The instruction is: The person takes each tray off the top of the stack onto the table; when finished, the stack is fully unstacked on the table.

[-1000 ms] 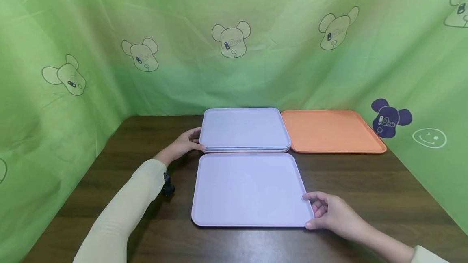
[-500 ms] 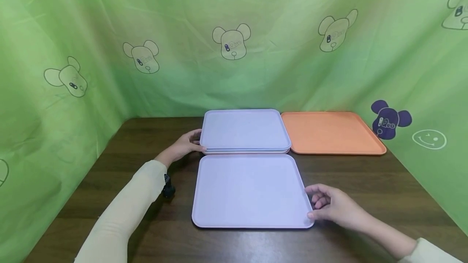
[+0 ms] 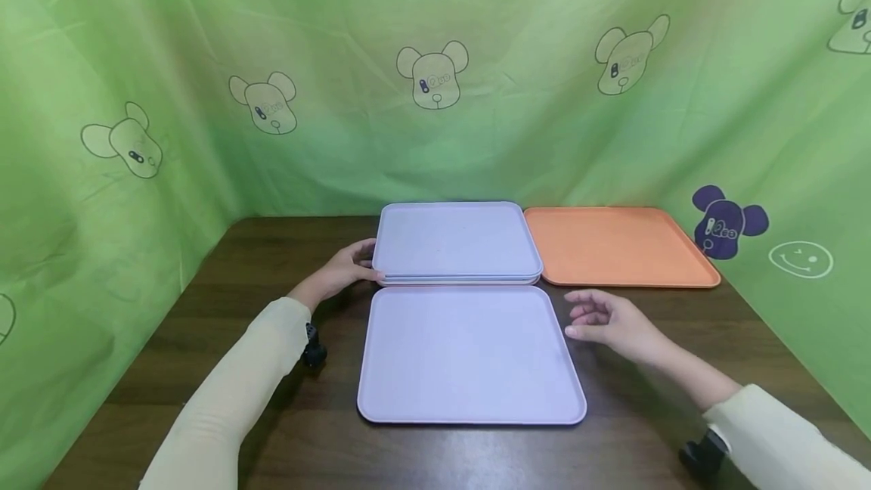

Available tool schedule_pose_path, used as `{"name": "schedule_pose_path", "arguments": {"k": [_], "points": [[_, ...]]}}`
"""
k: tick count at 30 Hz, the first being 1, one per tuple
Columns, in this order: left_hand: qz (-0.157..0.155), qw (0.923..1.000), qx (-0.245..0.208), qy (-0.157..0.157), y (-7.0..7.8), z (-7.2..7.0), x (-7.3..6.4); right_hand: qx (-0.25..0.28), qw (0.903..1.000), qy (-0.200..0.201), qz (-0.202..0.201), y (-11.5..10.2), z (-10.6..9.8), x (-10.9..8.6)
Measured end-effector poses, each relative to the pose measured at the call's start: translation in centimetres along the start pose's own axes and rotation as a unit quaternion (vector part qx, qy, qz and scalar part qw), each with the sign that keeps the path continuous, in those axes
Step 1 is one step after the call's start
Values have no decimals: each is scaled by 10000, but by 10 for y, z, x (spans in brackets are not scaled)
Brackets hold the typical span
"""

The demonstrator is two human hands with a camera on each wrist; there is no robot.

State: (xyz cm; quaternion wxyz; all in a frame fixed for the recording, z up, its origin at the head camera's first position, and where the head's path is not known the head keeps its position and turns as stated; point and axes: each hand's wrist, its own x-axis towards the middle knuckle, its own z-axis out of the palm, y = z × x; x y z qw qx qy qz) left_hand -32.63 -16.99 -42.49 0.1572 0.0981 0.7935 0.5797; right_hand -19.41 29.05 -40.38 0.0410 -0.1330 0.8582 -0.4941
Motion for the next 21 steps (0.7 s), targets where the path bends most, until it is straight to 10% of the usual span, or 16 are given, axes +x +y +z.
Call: {"name": "schedule_pose_path", "arguments": {"k": [21], "points": [[53, 10000, -5, -41, -1, -2, 1, 438, 9980, 384, 262, -1, -15, 89]]}}
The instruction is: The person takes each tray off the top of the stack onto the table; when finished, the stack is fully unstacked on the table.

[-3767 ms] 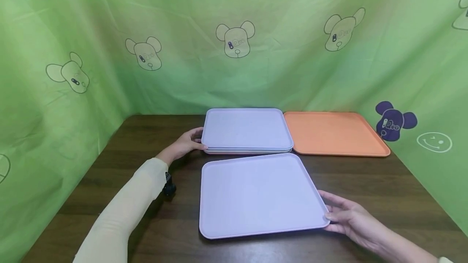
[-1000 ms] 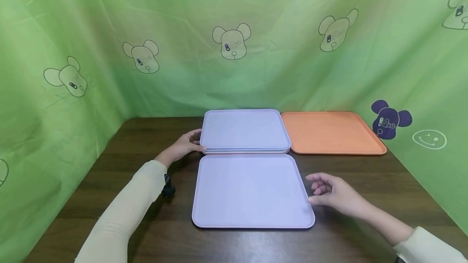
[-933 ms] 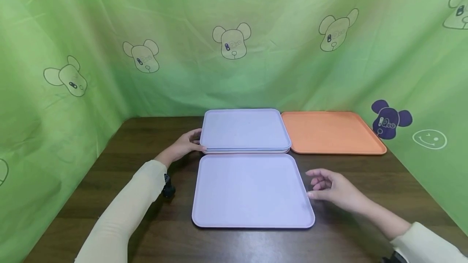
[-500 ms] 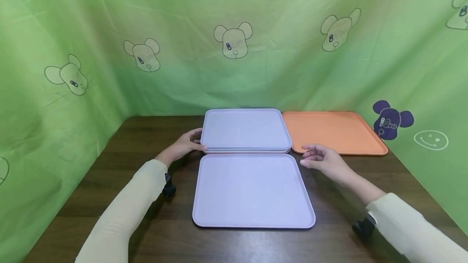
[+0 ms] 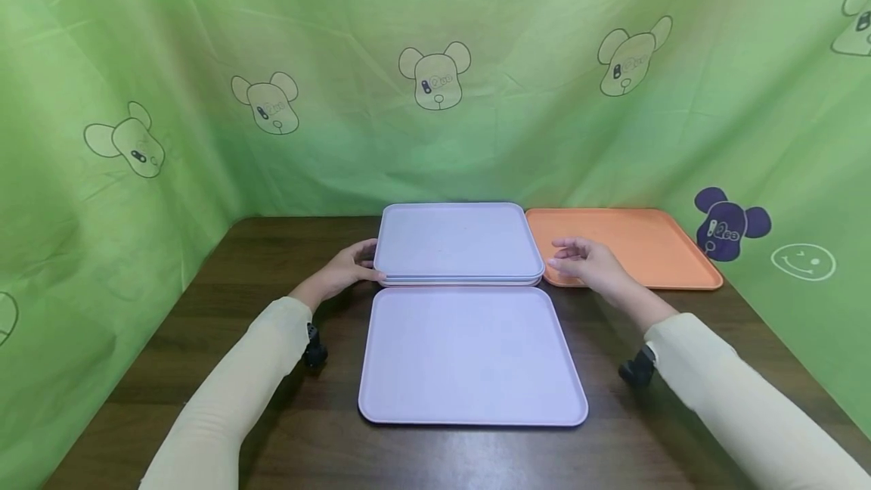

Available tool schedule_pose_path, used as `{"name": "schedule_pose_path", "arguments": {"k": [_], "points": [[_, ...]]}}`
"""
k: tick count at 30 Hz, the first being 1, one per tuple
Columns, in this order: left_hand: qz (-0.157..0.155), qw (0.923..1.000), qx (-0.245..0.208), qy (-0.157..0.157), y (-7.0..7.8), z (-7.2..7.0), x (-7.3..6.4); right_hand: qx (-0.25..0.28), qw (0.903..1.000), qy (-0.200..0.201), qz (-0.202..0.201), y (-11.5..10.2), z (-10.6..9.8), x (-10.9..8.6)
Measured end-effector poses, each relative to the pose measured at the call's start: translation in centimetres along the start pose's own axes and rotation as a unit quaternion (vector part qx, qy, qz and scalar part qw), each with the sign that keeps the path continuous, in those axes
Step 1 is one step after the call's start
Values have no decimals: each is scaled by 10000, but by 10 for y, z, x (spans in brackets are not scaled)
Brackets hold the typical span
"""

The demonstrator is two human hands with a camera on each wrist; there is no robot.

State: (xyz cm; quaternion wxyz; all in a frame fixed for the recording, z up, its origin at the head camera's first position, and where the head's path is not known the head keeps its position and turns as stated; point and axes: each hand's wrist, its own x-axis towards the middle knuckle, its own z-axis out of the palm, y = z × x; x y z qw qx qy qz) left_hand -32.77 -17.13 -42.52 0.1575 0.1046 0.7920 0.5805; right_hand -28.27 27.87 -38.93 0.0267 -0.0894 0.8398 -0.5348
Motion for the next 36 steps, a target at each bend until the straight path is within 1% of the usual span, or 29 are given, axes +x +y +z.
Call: {"name": "schedule_pose_path", "arguments": {"k": [5, 10, 15, 18, 21, 30, 36], "points": [[3, 10000, -3, 25, 0, 0, 1, -70, 9996, -59, 254, -5, 3, 14], [-16, 10000, 46, 41, -3, 0, 2, -184, 9992, 22, 345, 2, 7, 28], [-68, 9999, 95, 73, -2, 2, 0, -13, 9984, 28, 567, 9, 11, 36], [-89, 9999, 97, 88, -2, 3, -1, 257, 9965, -37, 798, 12, 15, 39], [-104, 9998, 90, 105, -2, 4, -2, 399, 9941, 4, 1005, 15, 18, 41], [-23, 9999, 28, 129, -1, 4, -3, 48, 9935, 348, 1087, 18, 23, 47], [65, 9999, 46, 97, -2, 4, -2, -293, 9933, 585, 952, 17, 26, 48]]}}
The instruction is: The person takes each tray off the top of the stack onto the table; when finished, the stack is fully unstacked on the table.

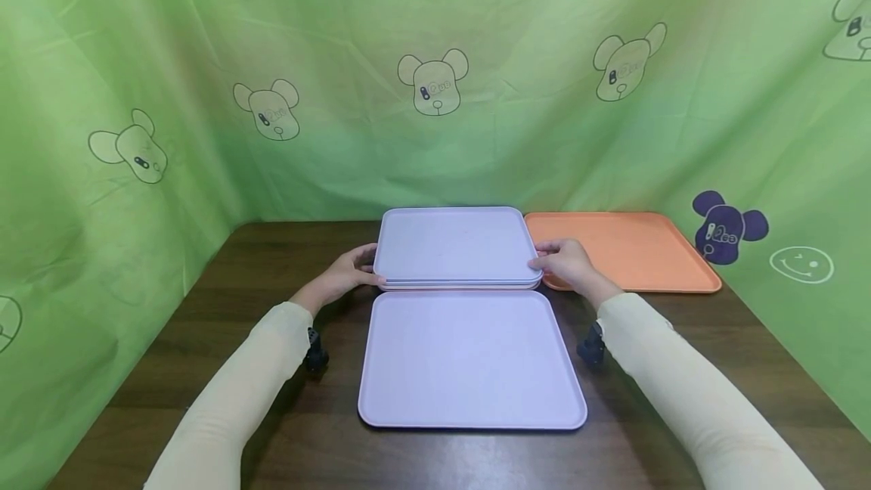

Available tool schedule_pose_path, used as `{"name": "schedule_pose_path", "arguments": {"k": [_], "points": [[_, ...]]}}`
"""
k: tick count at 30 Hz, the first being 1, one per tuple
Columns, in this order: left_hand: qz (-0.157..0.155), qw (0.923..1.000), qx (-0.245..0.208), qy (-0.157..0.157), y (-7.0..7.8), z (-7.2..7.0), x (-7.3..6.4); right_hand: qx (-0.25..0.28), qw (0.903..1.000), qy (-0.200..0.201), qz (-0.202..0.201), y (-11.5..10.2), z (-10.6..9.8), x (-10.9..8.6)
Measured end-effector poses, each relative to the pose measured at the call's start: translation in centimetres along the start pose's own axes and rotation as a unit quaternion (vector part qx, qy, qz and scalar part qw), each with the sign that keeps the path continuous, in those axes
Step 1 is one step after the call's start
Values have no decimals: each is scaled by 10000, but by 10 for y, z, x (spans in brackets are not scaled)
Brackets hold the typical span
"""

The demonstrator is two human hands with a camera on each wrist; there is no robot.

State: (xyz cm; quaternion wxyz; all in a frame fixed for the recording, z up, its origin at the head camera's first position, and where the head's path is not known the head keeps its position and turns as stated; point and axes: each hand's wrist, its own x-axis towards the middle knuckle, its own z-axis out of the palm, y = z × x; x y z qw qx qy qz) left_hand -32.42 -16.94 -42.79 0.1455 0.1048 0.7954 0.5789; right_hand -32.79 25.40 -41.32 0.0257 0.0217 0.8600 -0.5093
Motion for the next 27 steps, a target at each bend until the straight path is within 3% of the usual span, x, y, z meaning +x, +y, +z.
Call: {"name": "schedule_pose_path", "arguments": {"k": [6, 16, 27], "points": [[-49, 10000, 25, 35, 0, 0, 0, -59, 9998, 137, -91, 1, 3, 0], [49, 10000, -11, -2, -2, 0, 0, 721, 9971, -24, 223, 2, 4, -1], [31, 10000, 37, 22, -1, 1, 1, 816, 9960, 188, 319, 2, 5, 0]]}}
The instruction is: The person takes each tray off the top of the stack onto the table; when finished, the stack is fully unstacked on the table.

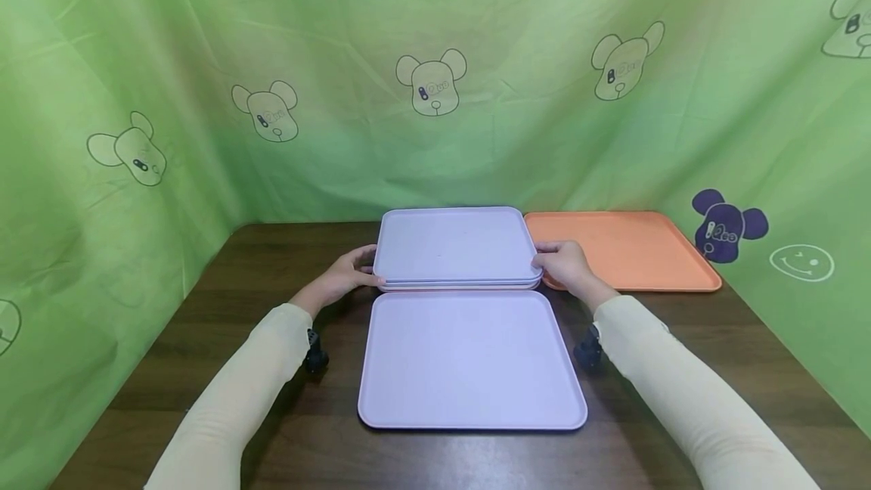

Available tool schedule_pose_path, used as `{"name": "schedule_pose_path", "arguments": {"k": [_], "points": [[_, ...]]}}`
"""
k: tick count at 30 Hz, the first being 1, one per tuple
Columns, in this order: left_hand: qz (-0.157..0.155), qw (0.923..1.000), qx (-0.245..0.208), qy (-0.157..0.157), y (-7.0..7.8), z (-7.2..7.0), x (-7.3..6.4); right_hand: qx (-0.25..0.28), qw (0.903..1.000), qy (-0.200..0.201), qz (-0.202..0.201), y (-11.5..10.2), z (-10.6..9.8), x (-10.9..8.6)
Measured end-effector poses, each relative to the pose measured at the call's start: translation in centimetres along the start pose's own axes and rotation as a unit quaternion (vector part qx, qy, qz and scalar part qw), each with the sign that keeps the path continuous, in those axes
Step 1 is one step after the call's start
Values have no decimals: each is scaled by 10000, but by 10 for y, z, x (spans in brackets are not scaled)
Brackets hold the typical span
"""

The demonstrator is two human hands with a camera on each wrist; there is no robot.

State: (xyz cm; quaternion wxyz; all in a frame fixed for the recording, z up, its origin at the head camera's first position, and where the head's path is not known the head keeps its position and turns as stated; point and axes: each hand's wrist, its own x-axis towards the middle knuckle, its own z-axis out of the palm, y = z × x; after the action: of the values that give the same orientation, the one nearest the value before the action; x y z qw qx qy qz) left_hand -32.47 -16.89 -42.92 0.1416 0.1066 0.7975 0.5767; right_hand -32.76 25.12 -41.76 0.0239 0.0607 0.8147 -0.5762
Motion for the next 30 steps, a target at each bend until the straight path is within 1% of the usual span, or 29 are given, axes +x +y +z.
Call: {"name": "schedule_pose_path", "arguments": {"k": [3, 9, 12, 15, 17, 20, 22, 23, 25, 28, 30], "points": [[-15, 10000, 21, 17, -1, 0, 0, -15, 10000, 79, 33, 0, -1, 0], [-58, 10000, 28, 54, 1, 1, -1, -561, 9976, 284, -307, -4, -7, -1], [-66, 10000, 7, 63, 1, 0, -1, -530, 9978, 254, -321, -5, -12, 0], [-106, 9999, -24, 82, 1, 1, 0, -411, 9981, 173, -428, -5, -18, -2], [-118, 9999, -30, 78, 1, 0, 0, -184, 9989, 26, -424, -4, -22, -3], [-124, 9999, -14, 56, 1, 0, 1, 575, 9974, -356, -240, -4, -28, -4], [-128, 9999, -2, 42, 1, 0, 1, 1165, 9912, -622, -65, -3, -32, -4], [-136, 9999, 7, 46, 1, -1, 1, 1476, 9862, -753, 35, -3, -33, -5], [-161, 9999, 16, 59, 1, -1, 1, 1902, 9772, -930, 167, -2, -36, -5], [-198, 9998, 22, 66, 1, -1, 0, 2135, 9703, -1114, 251, -2, -38, -6], [-212, 9998, 4, 58, 1, 0, -1, 2132, 9700, -1128, 300, -2, -39, -6]]}}
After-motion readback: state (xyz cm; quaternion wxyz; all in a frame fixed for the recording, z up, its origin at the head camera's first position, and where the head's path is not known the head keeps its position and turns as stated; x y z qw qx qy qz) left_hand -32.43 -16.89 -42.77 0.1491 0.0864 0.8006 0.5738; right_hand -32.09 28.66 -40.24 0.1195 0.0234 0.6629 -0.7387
